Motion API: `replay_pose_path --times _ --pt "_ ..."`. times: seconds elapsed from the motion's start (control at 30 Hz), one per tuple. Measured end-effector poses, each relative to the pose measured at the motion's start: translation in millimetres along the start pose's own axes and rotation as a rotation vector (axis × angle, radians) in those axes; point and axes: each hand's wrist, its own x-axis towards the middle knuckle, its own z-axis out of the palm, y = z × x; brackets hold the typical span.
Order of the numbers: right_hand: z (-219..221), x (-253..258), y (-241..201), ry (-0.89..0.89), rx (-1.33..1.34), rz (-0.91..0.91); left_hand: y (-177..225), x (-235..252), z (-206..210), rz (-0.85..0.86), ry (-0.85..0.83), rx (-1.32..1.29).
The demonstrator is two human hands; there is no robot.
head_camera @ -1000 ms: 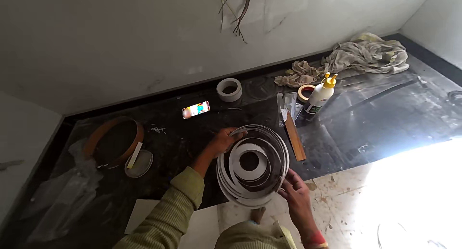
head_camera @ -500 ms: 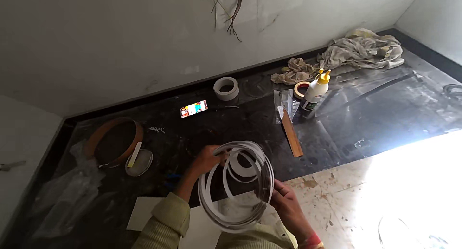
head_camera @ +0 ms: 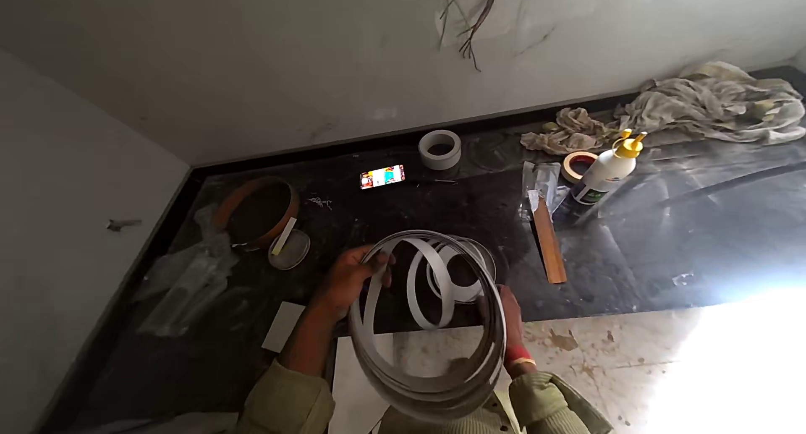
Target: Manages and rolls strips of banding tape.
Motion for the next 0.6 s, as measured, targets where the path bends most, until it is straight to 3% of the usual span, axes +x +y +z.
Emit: replay_pose_path --times 0.13,0.23,0.43,0.6 --pt "-13 -25 5 0.116 0.253 -0.136 -8 0 16 0.013 0.004 0.007" --pt "-21 -43 12 0.128 0.362 -0.135 -18 10 34 -0.04 -0.016 0.044" --pt "-46 -58 33 -0.095 0.765 -0.071 -36 33 67 -0.165 -0.002 0.271" --pt "-67 -78 19 -0.221 0.852 -0.107 -66 43 85 -0.224 -0.128 0.224"
